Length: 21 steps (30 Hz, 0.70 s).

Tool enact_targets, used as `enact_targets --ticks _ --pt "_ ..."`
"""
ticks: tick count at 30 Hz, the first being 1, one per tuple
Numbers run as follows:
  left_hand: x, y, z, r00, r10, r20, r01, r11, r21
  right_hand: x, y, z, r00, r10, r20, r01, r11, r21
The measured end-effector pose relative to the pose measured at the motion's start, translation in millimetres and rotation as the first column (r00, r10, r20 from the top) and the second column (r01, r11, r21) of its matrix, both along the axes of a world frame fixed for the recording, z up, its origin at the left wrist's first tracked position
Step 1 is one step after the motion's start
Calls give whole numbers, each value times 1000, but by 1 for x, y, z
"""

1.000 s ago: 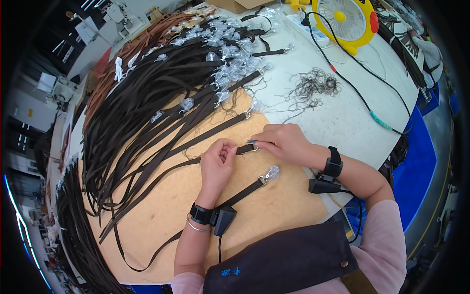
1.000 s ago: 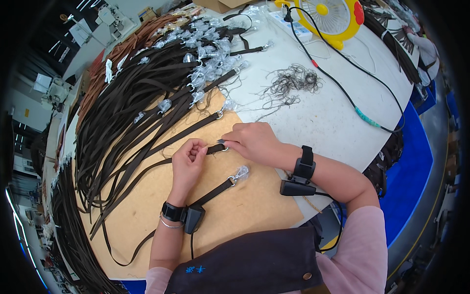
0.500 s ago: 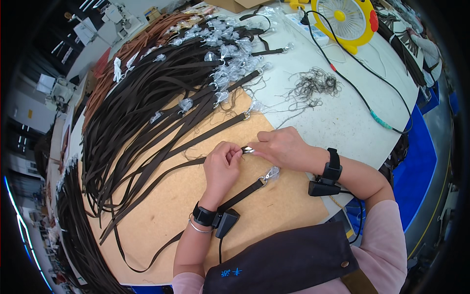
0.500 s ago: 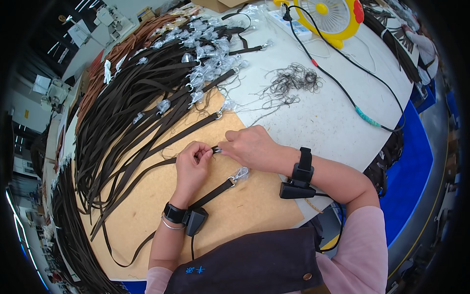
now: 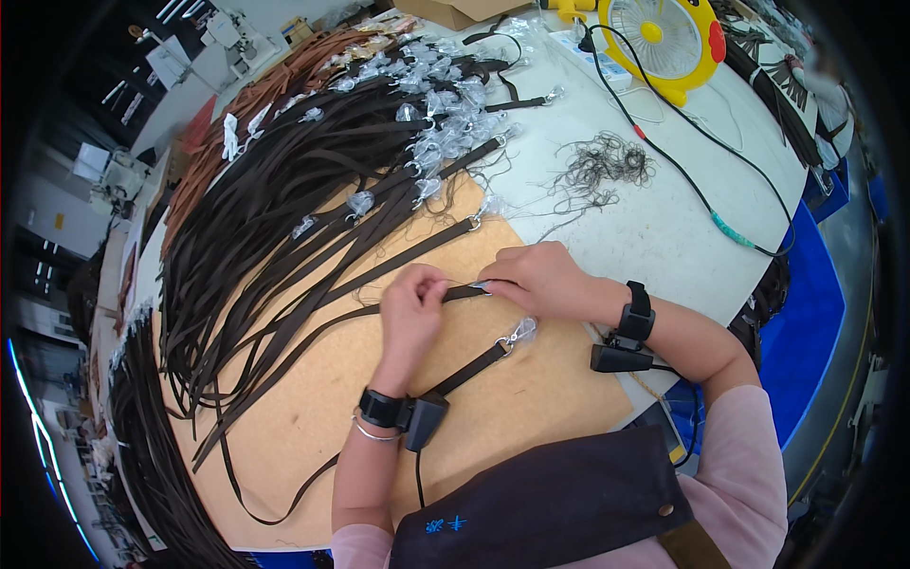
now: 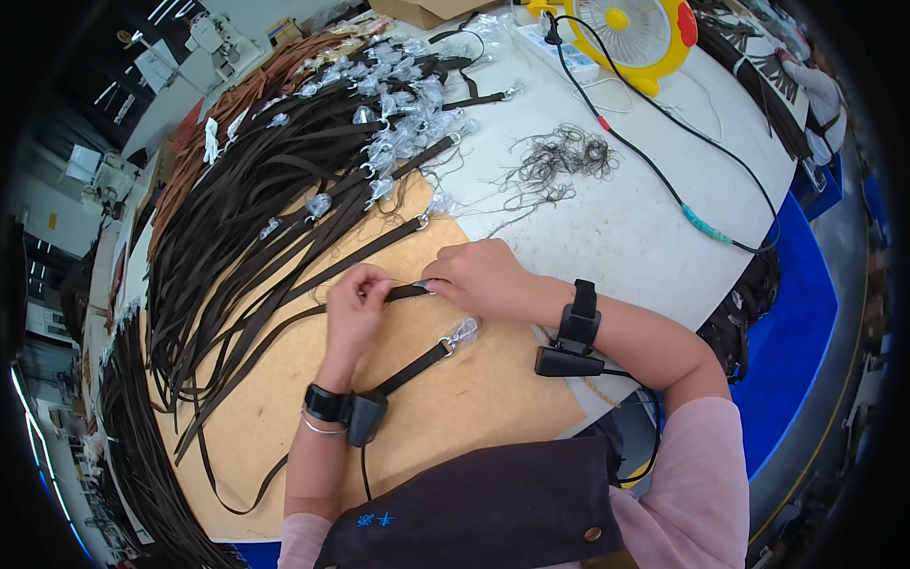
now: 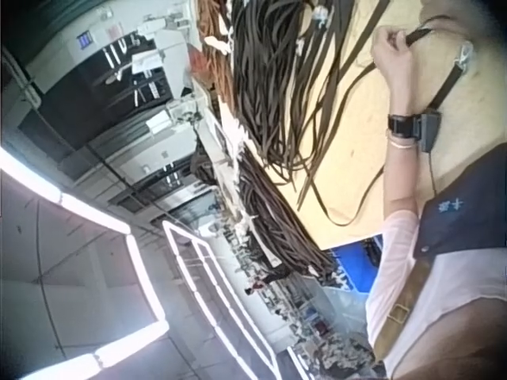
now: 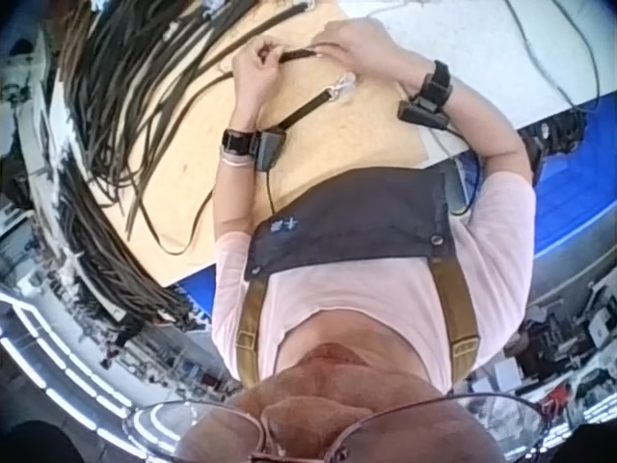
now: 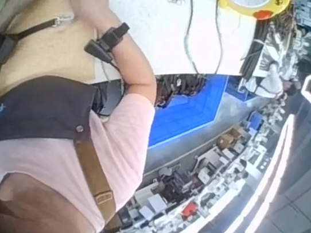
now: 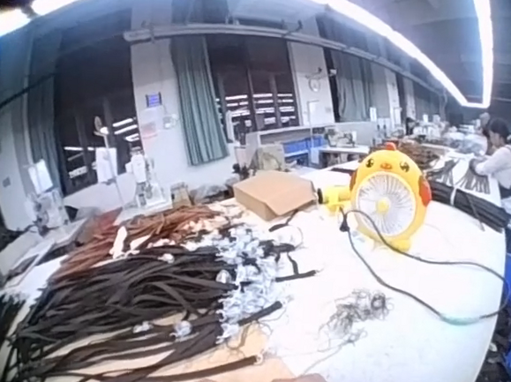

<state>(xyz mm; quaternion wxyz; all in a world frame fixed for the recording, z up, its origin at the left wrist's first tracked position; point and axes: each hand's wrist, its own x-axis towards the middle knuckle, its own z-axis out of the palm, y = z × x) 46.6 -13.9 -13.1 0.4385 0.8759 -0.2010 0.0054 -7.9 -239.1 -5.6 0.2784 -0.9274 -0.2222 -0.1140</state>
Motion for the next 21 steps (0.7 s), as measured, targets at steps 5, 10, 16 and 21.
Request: enact_targets --ticks 5,10,16,21 --pt "55 63 38 841 146 520 -363 866 344 2 -14 1 961 -15 -277 91 960 264" --pt "38 63 52 788 20 615 -361 825 436 4 -19 7 935 -110 -336 134 990 49" --pt "-6 -3 32 894 -358 270 251 899 360 6 -17 -7 951 -51 -304 117 972 203" --pt "-8 -2 22 932 -305 196 244 928 283 6 -12 -7 975 -35 -219 84 972 220"
